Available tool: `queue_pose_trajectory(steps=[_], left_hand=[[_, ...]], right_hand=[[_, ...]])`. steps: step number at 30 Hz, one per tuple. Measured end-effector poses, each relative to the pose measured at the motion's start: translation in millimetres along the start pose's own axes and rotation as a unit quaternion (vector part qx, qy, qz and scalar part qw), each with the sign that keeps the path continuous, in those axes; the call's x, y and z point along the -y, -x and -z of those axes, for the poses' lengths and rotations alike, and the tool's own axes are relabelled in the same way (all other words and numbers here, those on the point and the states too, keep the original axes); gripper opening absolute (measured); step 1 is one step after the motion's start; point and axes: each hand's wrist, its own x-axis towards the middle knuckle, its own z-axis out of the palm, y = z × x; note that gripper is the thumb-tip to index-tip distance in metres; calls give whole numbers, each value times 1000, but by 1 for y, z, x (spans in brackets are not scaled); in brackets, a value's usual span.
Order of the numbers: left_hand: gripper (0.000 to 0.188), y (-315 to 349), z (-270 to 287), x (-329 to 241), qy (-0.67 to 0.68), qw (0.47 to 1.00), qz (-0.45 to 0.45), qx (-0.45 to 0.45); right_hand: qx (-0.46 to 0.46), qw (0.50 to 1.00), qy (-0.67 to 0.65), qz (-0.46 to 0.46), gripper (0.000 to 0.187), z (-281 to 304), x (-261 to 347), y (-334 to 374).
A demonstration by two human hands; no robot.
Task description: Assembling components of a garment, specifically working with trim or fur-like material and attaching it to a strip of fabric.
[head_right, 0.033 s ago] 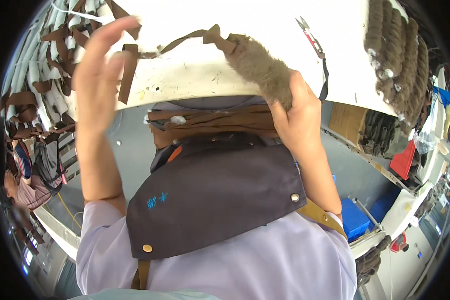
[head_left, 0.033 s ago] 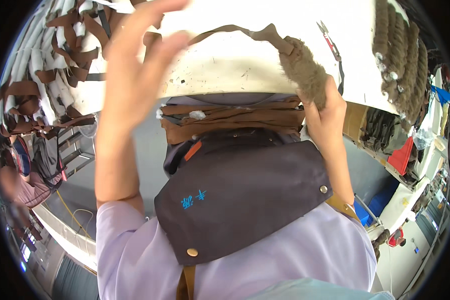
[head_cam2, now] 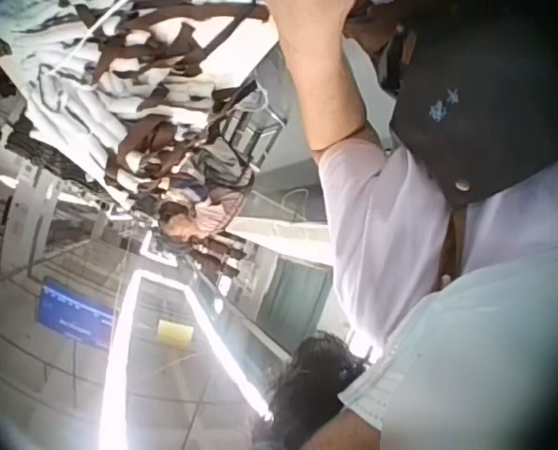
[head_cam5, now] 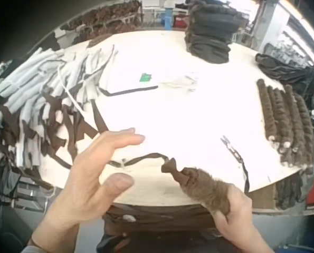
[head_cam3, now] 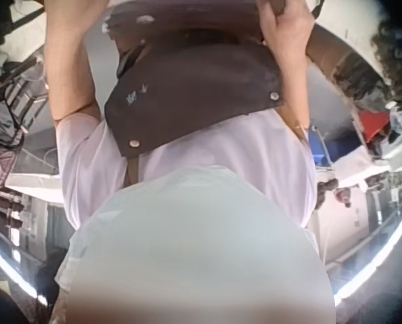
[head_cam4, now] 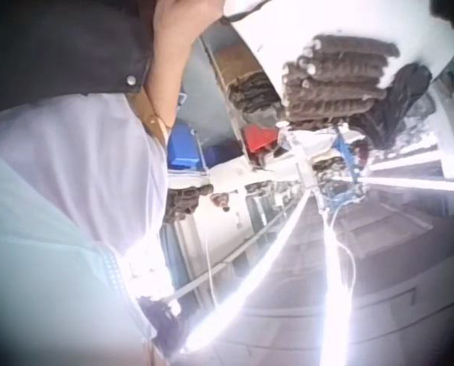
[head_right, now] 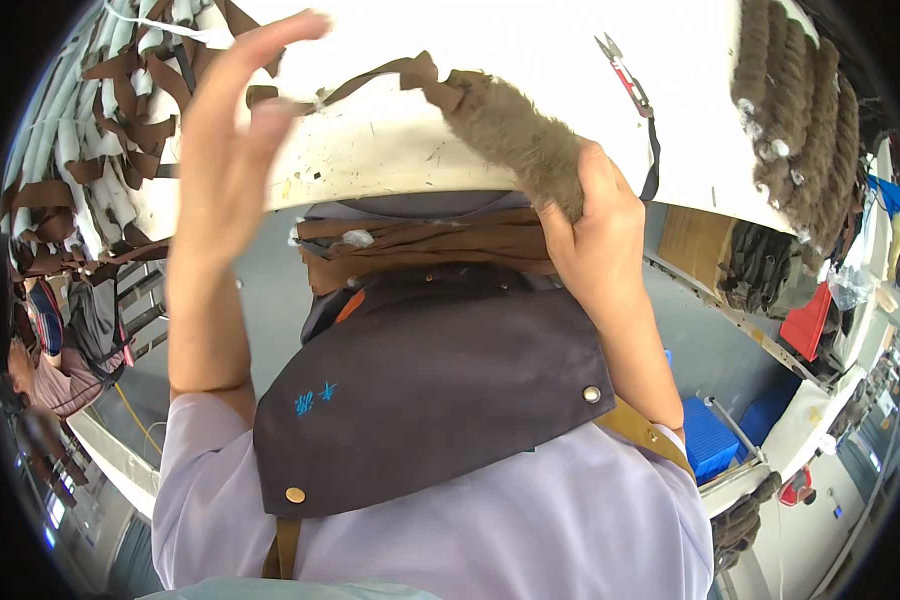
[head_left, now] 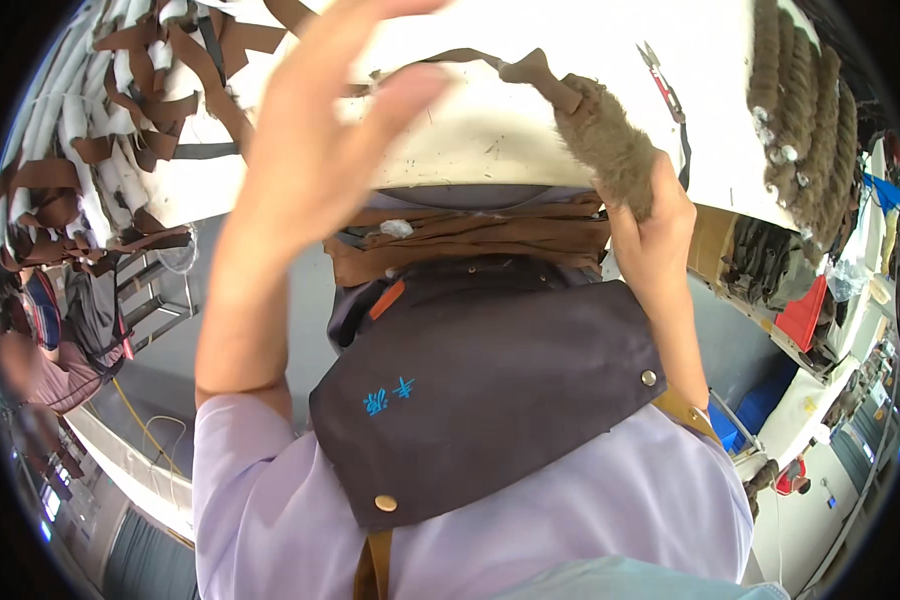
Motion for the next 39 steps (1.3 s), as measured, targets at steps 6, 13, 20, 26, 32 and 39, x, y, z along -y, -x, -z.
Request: queue_pose_trajectory(steps=[6, 13, 20, 26, 32, 39], left_hand=[[32, -24, -38, -16, 113, 977, 56, 173], [23, -2, -55, -20, 108, 986, 6, 129], [20, 5, -44, -36, 110, 990, 56, 67], [29, 4, -50, -35, 110, 985, 112, 74], [28, 12, -66, -32, 268, 938, 205, 77], [23, 14, -65, -28, 543, 787, 268, 120]], right_hand=[[-60, 995, 62, 39, 40, 2, 6, 2], [105, 965, -240, 1, 34, 4, 22, -2], [13, 992, -106, 72, 39, -17, 21, -18], [-64, 989, -12, 134, 44, -24, 28, -19], [-60, 992, -79, 76, 33, -26, 29, -17], [162, 809, -541, -164, 32, -8, 38, -16]])
